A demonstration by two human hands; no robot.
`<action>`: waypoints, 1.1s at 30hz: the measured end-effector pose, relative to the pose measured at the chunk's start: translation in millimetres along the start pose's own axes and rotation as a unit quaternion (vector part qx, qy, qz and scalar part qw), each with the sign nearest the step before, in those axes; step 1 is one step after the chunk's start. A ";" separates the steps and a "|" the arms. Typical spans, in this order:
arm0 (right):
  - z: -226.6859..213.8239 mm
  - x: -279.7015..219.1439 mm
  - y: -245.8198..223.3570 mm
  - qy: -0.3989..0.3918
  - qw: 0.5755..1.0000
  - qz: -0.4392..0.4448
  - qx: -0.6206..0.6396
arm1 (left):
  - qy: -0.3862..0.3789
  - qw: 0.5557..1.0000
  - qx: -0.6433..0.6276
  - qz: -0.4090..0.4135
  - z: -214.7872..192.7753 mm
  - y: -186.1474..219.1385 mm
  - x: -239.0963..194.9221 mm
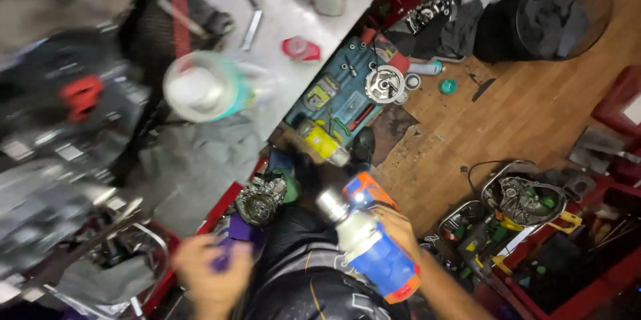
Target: Disassembling and servicing a motorcycle clutch assembly using specialized hand tools on a workbench.
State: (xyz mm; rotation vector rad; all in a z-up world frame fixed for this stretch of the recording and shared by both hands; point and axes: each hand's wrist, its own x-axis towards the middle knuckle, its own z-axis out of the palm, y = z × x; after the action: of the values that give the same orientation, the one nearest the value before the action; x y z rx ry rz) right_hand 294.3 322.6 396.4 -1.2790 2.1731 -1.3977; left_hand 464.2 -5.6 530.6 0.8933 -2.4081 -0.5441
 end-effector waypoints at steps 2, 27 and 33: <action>-10.5 -5.9 16.7 -0.006 1.000 0.011 0.019 | -0.255 0.953 -0.025 0.161 40.5 42.3 6.0; 111.3 63.0 346.0 0.080 0.989 0.023 0.121 | -0.479 0.874 0.035 -0.072 306.6 50.6 36.4; 127.6 95.2 357.8 -0.027 0.995 0.084 0.041 | -0.387 0.919 0.071 0.032 270.9 112.6 80.6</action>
State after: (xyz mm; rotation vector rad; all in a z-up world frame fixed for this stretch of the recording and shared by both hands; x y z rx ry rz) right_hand 126.7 224.9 56.2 -1.0642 2.1105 -1.3554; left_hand 199.0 69.1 401.6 0.7316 -3.2103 -0.8235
